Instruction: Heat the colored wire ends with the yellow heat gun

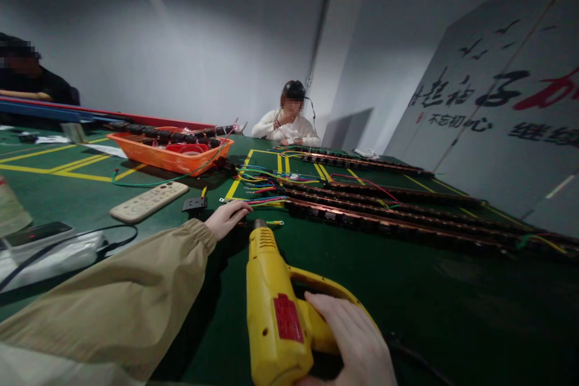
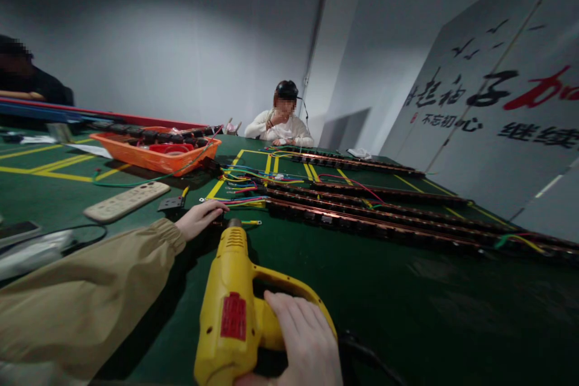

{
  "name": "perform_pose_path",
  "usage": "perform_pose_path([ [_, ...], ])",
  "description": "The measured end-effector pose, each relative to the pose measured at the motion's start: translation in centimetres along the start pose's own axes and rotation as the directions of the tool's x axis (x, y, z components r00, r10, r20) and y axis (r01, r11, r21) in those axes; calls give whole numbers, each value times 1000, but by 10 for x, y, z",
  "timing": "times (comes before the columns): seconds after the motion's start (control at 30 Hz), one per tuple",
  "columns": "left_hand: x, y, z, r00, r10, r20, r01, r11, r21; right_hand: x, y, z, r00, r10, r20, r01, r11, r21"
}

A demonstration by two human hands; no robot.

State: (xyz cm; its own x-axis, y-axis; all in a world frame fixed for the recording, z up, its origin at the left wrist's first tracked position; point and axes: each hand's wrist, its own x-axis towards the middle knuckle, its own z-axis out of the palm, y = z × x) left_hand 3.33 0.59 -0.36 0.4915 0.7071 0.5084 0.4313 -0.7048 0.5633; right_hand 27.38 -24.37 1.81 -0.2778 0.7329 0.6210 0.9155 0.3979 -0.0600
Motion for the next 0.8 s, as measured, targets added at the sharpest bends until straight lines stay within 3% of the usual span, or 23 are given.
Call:
perform_pose_path([
  [0.33, 0, 0, 2, 1000, 1, -9, -1, 1000, 13, -18, 35, -11, 999, 37, -29, -41, 991, -128],
  [0.53, 1, 0, 6, 999, -7, -37, 7, 1000, 21, -11, 22, -10, 998, -23, -62, 9, 976, -216],
  [0.8, 3, 2, 8, 999, 0, -33, 0, 1000, 5, 7, -5, 7, 980, 181, 80, -168, 975, -144],
])
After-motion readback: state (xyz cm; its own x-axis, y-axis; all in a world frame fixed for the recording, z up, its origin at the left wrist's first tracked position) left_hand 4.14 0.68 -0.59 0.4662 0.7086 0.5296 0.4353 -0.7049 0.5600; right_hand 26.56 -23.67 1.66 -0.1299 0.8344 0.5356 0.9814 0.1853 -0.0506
